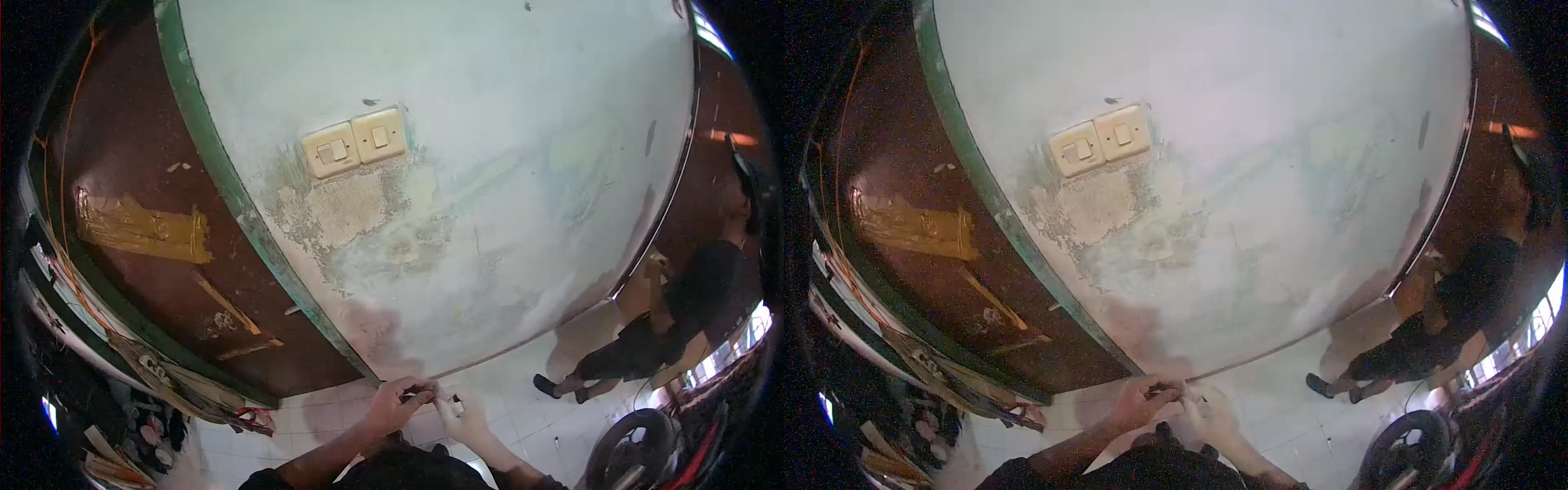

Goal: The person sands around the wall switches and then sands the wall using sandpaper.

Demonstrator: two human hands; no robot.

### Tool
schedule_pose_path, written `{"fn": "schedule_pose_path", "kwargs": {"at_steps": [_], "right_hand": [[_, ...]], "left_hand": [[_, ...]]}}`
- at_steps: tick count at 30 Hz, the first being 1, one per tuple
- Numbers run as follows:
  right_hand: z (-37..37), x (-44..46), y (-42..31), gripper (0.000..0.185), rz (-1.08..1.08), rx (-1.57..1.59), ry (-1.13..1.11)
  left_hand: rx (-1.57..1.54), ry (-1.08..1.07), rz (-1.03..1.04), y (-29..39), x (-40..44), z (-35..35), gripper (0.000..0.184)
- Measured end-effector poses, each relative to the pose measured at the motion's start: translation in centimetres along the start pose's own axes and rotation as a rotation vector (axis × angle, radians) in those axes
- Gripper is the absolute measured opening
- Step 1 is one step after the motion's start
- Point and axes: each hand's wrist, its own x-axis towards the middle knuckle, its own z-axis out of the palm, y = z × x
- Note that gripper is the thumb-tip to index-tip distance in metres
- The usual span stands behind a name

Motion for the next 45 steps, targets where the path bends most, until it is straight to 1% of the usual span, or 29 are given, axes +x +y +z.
{"fn": "schedule_pose_path", "kwargs": {"at_steps": [3, 4, 7, 9, 10, 12, 16, 18, 19, 21, 22, 24, 25, 27, 28, 30, 31, 32, 33, 34, 35, 36, 37, 38, 39, 40, 41, 43, 45], "right_hand": [[-0.6, -0.1, 0.6, 0.016, -0.07, -0.051, 0.027], [-0.7, 0.0, 0.5, 0.016, -0.071, -0.057, 0.023], [-0.7, 0.4, 0.2, 0.015, -0.043, -0.007, -0.015], [-0.3, 0.7, 0.5, 0.015, -0.066, 0.028, -0.015], [-0.2, 1.0, 0.3, 0.015, -0.068, 0.028, -0.021], [0.0, 1.7, -0.6, 0.017, -0.013, 0.008, -0.127], [1.8, 3.7, -2.6, 0.019, 0.01, -0.072, -0.143], [3.0, 5.2, -3.7, 0.021, -0.136, -0.067, -0.046], [4.0, 5.9, -3.5, 0.021, -0.138, -0.08, -0.042], [5.8, 6.9, -3.0, 0.019, -0.064, 0.136, 0.119], [6.2, 7.5, -3.0, 0.019, -0.065, 0.114, 0.129], [7.2, 8.7, -3.0, 0.016, -0.059, -0.044, 0.134], [7.7, 9.8, -3.0, 0.016, -0.053, -0.057, 0.145], [8.5, 12.9, -3.8, 0.012, -0.299, -0.276, 0.156], [9.2, 14.4, -4.7, 0.012, -0.273, -0.284, 0.174], [10.0, 18.6, -7.0, 0.014, -0.367, -0.206, 0.263], [10.5, 20.7, -8.8, 0.016, -0.451, -0.232, 0.36], [11.2, 22.5, -10.9, 0.018, -0.534, -0.258, 0.451], [12.0, 23.9, -12.5, 0.018, -0.522, -0.275, 0.468], [12.8, 25.4, -14.0, 0.021, -0.603, -0.305, 0.544], [13.5, 26.6, -15.1, 0.024, -0.687, -0.336, 0.617], [14.1, 27.6, -15.7, 0.024, -0.679, -0.354, 0.628], [14.7, 28.4, -16.1, 0.026, -0.694, -0.358, 0.643], [15.0, 29.1, -16.5, 0.028, -0.708, -0.36, 0.657], [15.2, 29.7, -17.3, 0.028, -0.699, -0.37, 0.668], [15.4, 30.3, -18.2, 0.028, -0.759, -0.428, 0.665], [15.7, 30.8, -18.7, 0.027, -0.818, -0.484, 0.661], [16.0, 31.6, -18.2, 0.027, -0.789, -0.497, 0.685], [16.2, 32.4, -18.3, 0.027, -0.784, -0.508, 0.7]], "left_hand": [[-0.002, 0.026, -0.038, 0.5, 0.1, 0.5, 0.025], [-0.01, 0.028, -0.037, 0.5, 0.1, 0.4, 0.025], [0.063, -0.024, -0.057, 0.2, 0.5, -0.5, 0.033], [0.31, -0.112, 0.083, -0.4, 1.0, -1.7, 0.033], [0.308, -0.106, 0.082, -0.1, 1.2, -2.1, 0.033], [0.165, -0.085, 0.125, 0.6, 1.2, -3.2, 0.032], [0.177, -0.075, 0.11, -0.6, 1.8, -5.2, 0.029], [0.162, -0.072, 0.077, -1.1, 2.8, -6.2, 0.026], [0.152, -0.075, 0.085, -1.5, 3.5, -6.9, 0.026], [0.12, -0.103, 0.205, -2.2, 5.0, -8.4, 0.028], [0.104, -0.114, 0.218, -2.0, 5.7, -9.2, 0.028], [0.058, -0.155, 0.098, -1.5, 6.9, -11.0, 0.025], [0.049, -0.169, 0.103, -1.6, 7.5, -11.9, 0.025], [0.19, 0.003, 0.326, -2.0, 8.3, -14.0, 0.02], [0.183, -0.028, 0.32, -2.0, 8.5, -15.4, 0.02], [0.359, 0.224, 0.591, -2.1, 9.6, -18.6, 0.016], [0.348, 0.199, 0.607, -2.5, 10.6, -20.1, 0.016], [0.42, 0.229, 0.733, -3.0, 11.4, -21.5, 0.015], [0.489, 0.26, 0.852, -3.5, 12.2, -22.5, 0.015], [0.539, 0.291, 0.961, -3.6, 13.4, -23.1, 0.011], [0.523, 0.275, 0.969, -3.5, 14.3, -23.7, 0.011], [0.592, 0.282, 1.046, -3.5, 15.1, -24.3, 0.006], [0.661, 0.291, 1.123, -3.6, 15.7, -24.7, 0.006], [0.647, 0.277, 1.127, -5.0, 16.1, -24.9, 0.006], [0.809, 0.247, 1.17, -7.4, 16.7, -25.1, 0.009], [0.976, 0.217, 1.211, -7.9, 17.1, -25.5, 0.013], [0.973, 0.206, 1.219, -8.2, 17.5, -25.6, 0.013], [1.051, 0.322, 1.324, -8.4, 18.1, -25.2, 0.014], [1.076, 0.341, 1.325, -9.0, 18.0, -25.2, 0.01]]}}
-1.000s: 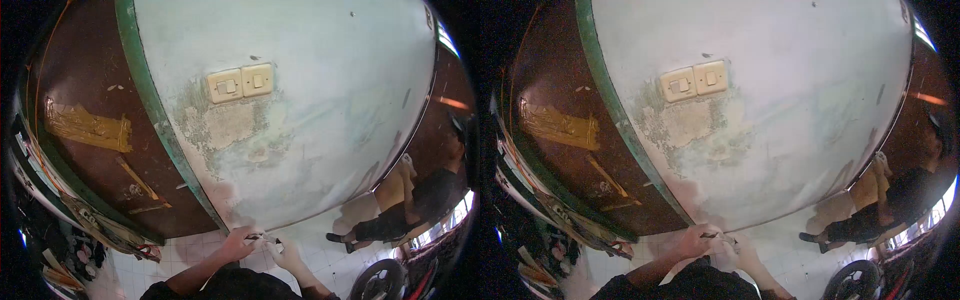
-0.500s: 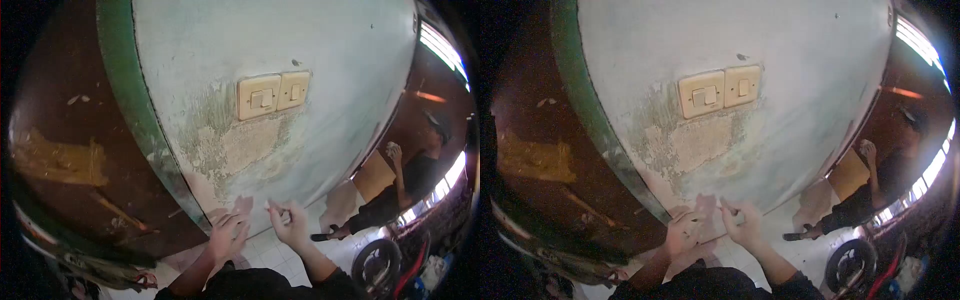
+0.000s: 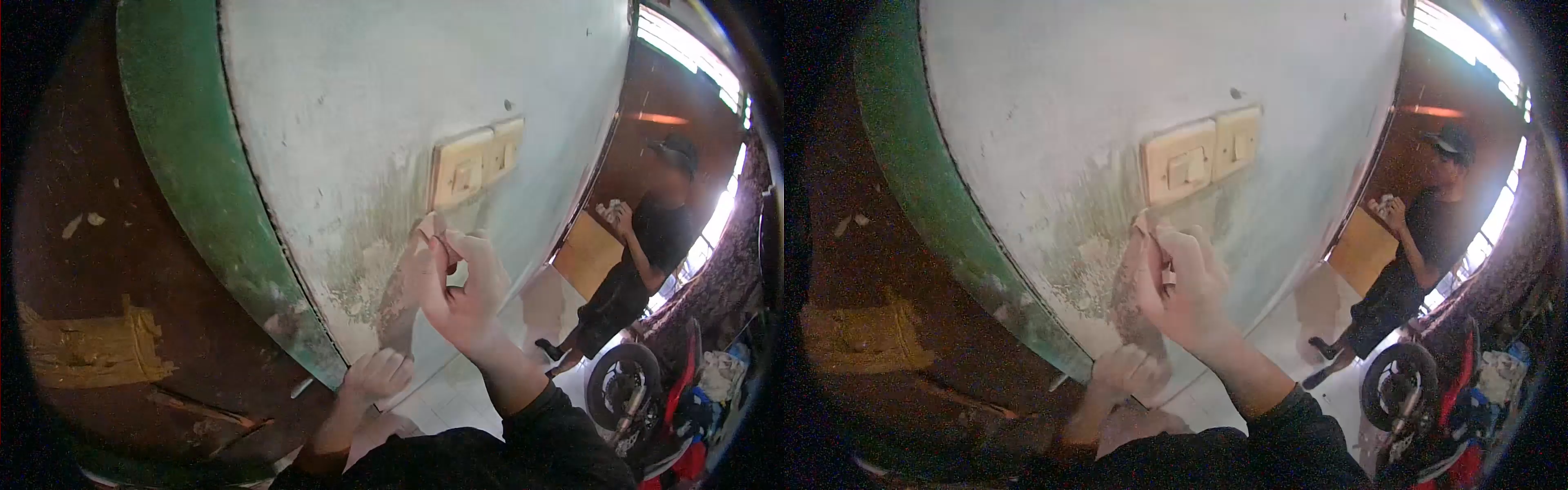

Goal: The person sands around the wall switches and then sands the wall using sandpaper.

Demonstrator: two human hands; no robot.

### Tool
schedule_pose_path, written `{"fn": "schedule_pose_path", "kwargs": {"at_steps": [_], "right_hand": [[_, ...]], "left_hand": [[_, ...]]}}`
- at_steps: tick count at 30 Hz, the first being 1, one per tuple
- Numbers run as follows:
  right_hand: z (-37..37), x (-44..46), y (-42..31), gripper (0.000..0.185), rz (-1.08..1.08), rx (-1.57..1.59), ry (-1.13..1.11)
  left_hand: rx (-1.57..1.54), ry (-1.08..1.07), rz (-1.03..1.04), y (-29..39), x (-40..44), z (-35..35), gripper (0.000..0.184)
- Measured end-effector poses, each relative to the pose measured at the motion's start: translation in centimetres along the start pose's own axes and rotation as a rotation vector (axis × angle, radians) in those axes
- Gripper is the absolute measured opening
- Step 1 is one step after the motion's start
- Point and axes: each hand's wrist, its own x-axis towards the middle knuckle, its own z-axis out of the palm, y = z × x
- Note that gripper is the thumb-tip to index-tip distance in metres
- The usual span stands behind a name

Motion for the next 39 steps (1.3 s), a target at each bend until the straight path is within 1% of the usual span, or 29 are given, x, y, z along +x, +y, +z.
{"fn": "schedule_pose_path", "kwargs": {"at_steps": [1, 4, 5, 6, 7, 8, 9, 10, 11, 12, 13, 15, 19, 21, 24, 28, 31, 33, 34, 36, 39], "right_hand": [[0.2, 0.4, 0.0, 0.027, 0.013, 0.006, 0.017], [0.3, 0.8, -0.5, 0.026, 0.011, 0.02, 0.05], [0.2, 0.7, -0.6, 0.025, -0.001, 0.049, 0.014], [0.2, 0.8, -0.5, 0.024, -0.011, 0.075, -0.02], [0.1, 1.0, -0.3, 0.024, -0.012, 0.072, -0.009], [0.0, 1.1, -0.1, 0.024, 0.025, 0.078, -0.017], [0.0, 1.1, -0.1, 0.023, 0.067, 0.084, -0.026], [0.0, 1.2, -0.2, 0.023, 0.076, 0.08, -0.023], [0.0, 1.2, -0.4, 0.022, 0.068, 0.058, -0.034], [-0.1, 1.2, -0.5, 0.021, 0.061, 0.036, -0.05], [0.1, 0.7, -0.4, 0.021, 0.07, 0.03, -0.06], [0.9, 0.1, 0.4, 0.021, 0.06, 0.052, 0.011], [1.6, 0.0, 0.6, 0.021, 0.065, 0.103, 0.041], [1.5, 0.5, 0.3, 0.021, 0.098, 0.101, 0.032], [1.5, 1.0, -0.1, 0.019, 0.113, 0.129, 0.045], [1.3, 0.5, 0.1, 0.017, 0.146, 0.129, 0.009], [1.5, 1.2, 0.1, 0.013, 0.163, 0.219, 0.082], [0.8, 2.1, -0.4, 0.007, 0.255, 0.247, 0.035], [0.6, 2.0, -0.6, 0.007, 0.263, 0.241, 0.04], [0.2, 1.6, -1.1, 0.01, 0.409, 0.416, -0.038], [-0.1, 1.4, -0.8, 0.009, 0.472, 0.441, -0.047]], "left_hand": [[0.03, -0.001, -0.006, 0.0, -0.2, 0.2, 0.007], [0.056, -0.018, -0.027, 0.2, 0.3, -0.3, 0.007], [0.066, -0.09, -0.01, 0.2, 0.3, -0.8, 0.006], [0.072, -0.084, 0.0, 0.0, 0.2, -0.5, 0.006], [0.021, -0.039, 0.004, 0.0, 0.1, -0.1, 0.007], [-0.036, -0.001, 0.005, 0.0, 0.1, 0.2, 0.01], [-0.056, 0.073, 0.003, 0.0, 0.1, 0.7, 0.008], [-0.063, 0.066, 0.008, -0.2, 0.0, 0.6, 0.008], [-0.062, 0.006, 0.018, -0.2, -0.2, 0.4, 0.009], [-0.064, -0.055, 0.023, -0.1, -0.3, 0.0, 0.013], [-0.076, -0.06, 0.018, 0.1, -0.2, -0.5, 0.013], [-0.026, -0.124, 0.016, -0.1, 0.5, -1.0, 0.012], [-0.05, -0.084, 0.017, -0.2, 0.1, -0.1, 0.011], [-0.033, 0.055, 0.022, -0.2, 0.1, 0.8, 0.009], [-0.112, -0.017, 0.017, -0.4, 0.6, -0.3, 0.008], [-0.088, -0.066, 0.01, -0.3, 0.6, -0.6, 0.009], [-0.078, -0.057, 0.022, -0.3, 0.6, -0.2, 0.009], [-0.079, 0.001, -0.024, 0.0, 0.9, -0.2, 0.01], [-0.087, -0.003, -0.018, 0.0, 0.8, -0.1, 0.01], [-0.061, -0.019, 0.004, 0.0, 0.1, 0.2, 0.008], [-0.098, -0.043, 0.02, 0.0, 0.2, 0.1, 0.008]]}}
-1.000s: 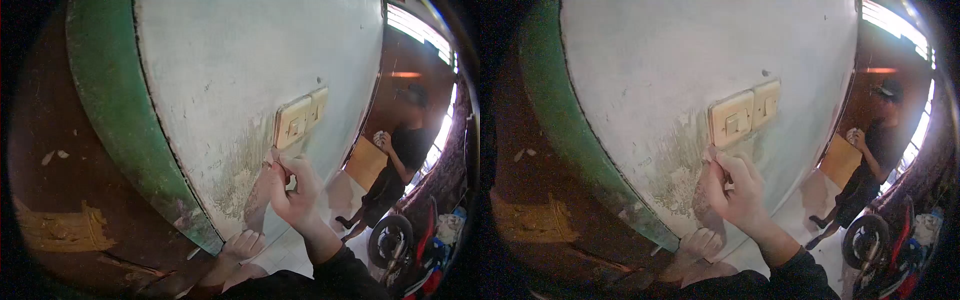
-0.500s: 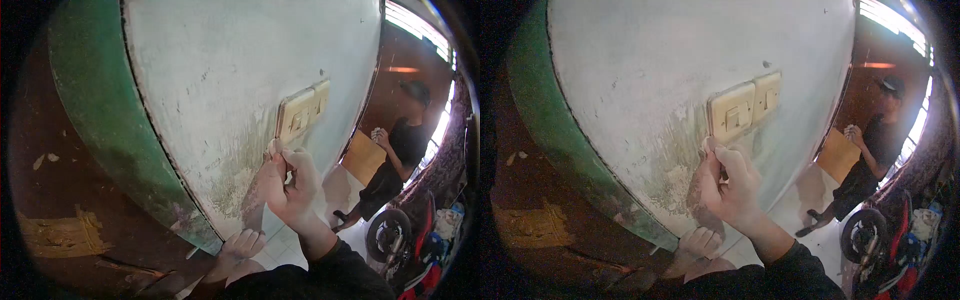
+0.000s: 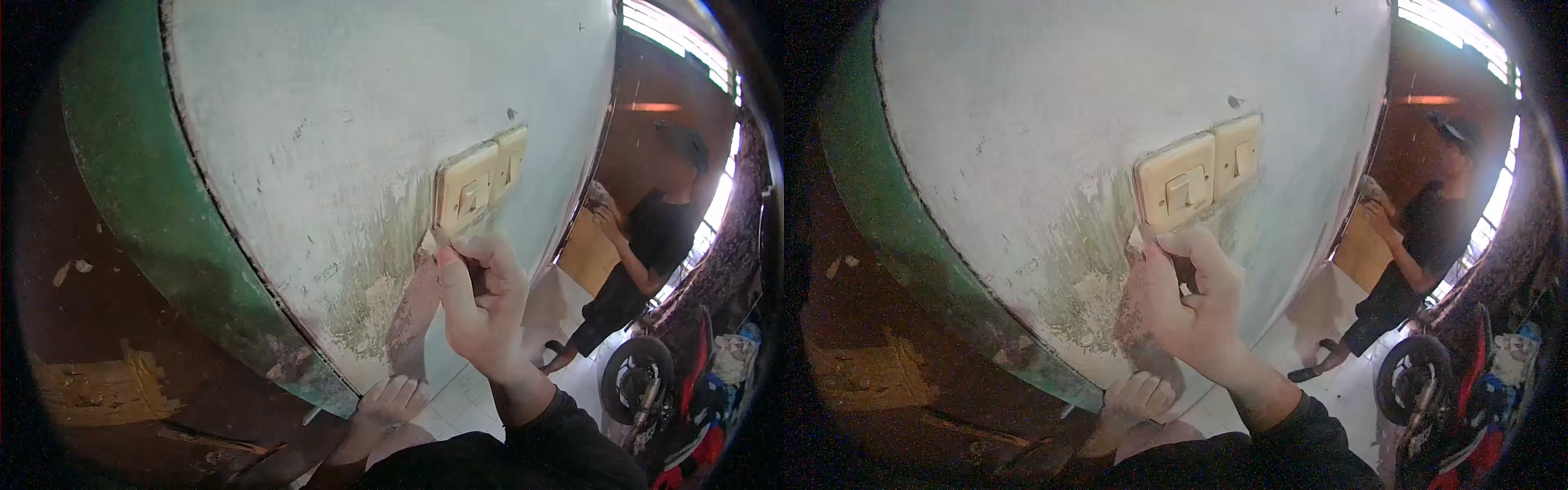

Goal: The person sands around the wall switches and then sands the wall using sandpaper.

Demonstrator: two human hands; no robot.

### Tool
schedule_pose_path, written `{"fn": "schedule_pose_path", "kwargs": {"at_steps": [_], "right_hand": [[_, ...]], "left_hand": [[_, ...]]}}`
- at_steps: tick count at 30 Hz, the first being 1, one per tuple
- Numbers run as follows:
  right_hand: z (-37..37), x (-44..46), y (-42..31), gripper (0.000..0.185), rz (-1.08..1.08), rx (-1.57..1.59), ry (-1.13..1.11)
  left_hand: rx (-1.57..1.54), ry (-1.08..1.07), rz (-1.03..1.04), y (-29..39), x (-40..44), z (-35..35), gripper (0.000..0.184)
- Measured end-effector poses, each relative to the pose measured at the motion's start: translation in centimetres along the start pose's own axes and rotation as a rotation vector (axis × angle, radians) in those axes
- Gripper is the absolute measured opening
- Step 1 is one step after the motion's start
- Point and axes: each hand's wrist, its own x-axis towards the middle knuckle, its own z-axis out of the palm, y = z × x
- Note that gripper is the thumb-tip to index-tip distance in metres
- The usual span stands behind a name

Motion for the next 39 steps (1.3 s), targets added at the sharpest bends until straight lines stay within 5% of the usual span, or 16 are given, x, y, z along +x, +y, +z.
{"fn": "schedule_pose_path", "kwargs": {"at_steps": [25, 26, 31, 33, 39], "right_hand": [[1.3, 3.0, -0.4, 0.002, -0.238, -0.034, 0.143], [0.8, 2.1, -1.2, 0.004, -0.068, -0.04, 0.073], [-3.6, -6.6, 3.9, 0.016, -0.056, -0.274, -0.111], [-6.3, -10.4, 5.4, 0.019, 0.13, -0.424, -0.25], [-10.2, -18.0, 7.9, 0.025, 0.464, -0.385, -0.099]], "left_hand": [[0.059, 0.046, -0.006, 0.2, 0.4, 0.1, 0.009], [0.08, 0.043, -0.018, 0.2, 0.3, 0.2, 0.008], [0.016, 0.059, 0.017, 0.1, -0.6, 1.1, 0.008], [0.109, -0.048, -0.017, 0.4, -0.7, 0.8, 0.007], [-0.02, 0.117, -0.032, 0.2, -0.1, 1.3, 0.011]]}}
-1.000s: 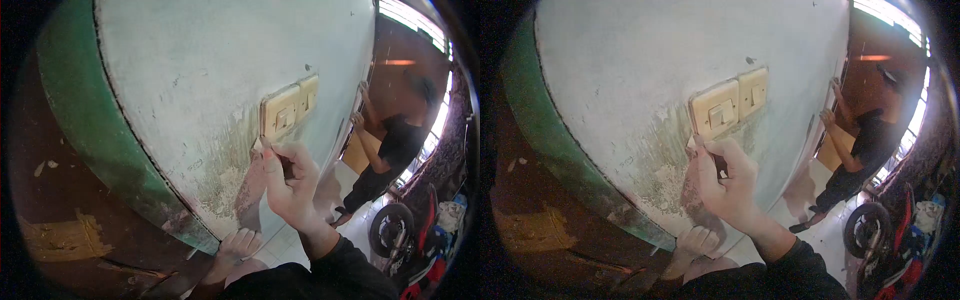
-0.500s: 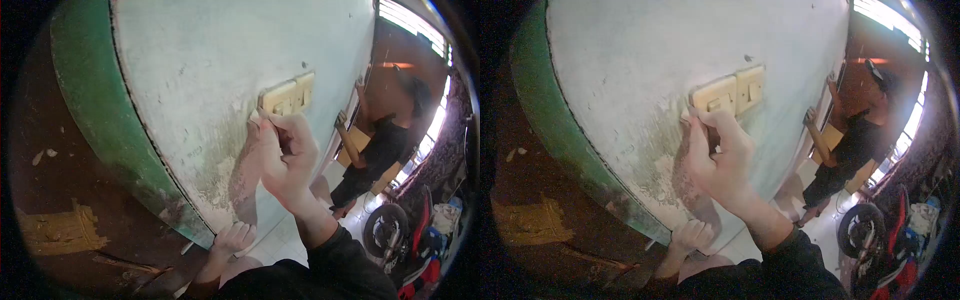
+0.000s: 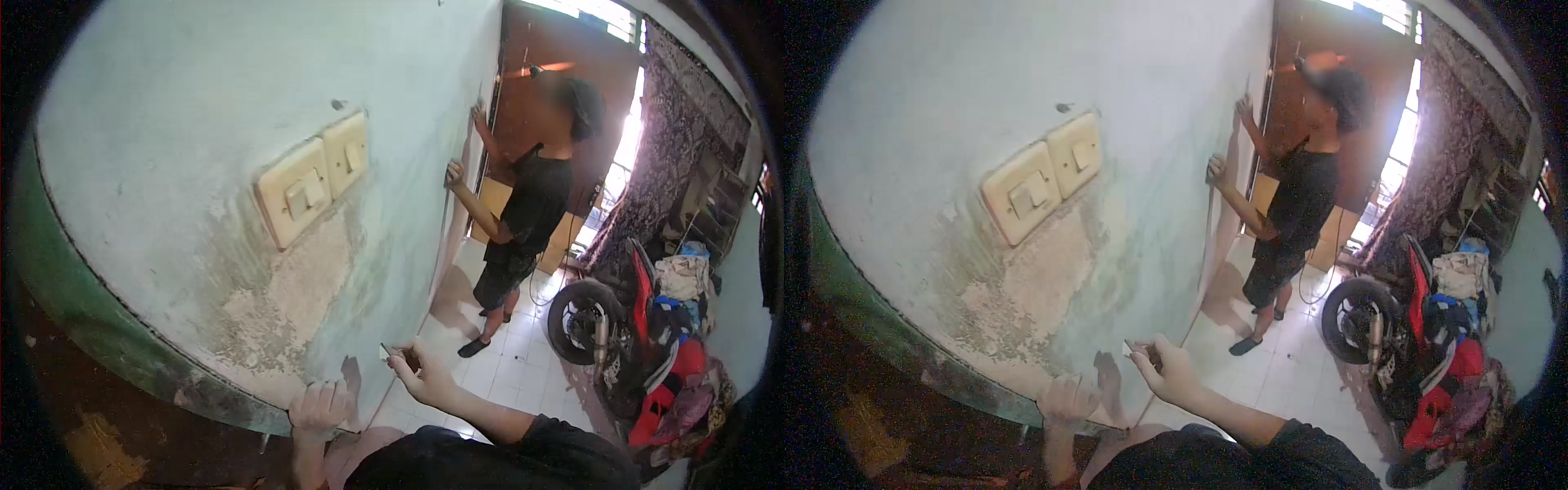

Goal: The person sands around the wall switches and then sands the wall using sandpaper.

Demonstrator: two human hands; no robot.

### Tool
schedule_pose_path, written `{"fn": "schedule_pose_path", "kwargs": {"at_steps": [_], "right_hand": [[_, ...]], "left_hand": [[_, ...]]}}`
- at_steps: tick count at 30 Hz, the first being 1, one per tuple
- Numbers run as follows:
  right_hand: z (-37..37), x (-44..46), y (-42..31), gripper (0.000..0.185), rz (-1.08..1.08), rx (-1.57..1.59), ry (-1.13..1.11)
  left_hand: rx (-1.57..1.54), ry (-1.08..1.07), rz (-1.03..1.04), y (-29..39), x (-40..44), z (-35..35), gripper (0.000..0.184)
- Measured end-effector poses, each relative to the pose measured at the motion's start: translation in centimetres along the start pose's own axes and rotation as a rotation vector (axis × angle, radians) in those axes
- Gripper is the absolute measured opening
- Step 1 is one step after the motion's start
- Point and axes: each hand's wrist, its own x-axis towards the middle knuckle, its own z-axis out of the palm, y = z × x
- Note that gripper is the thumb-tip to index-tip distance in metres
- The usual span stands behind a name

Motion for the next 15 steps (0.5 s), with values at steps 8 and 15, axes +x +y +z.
{"fn": "schedule_pose_path", "kwargs": {"at_steps": [8, 15], "right_hand": [[0.1, -3.4, -2.4, 0.026, 0.055, -0.043, -0.13], [0.2, -2.7, -1.6, 0.014, -0.305, -0.131, -0.008]], "left_hand": [[-0.615, -0.198, -0.475, 4.4, 1.7, -1.5, 0.015], [-0.886, -0.268, -0.856, 6.1, 2.0, -2.6, 0.016]]}}
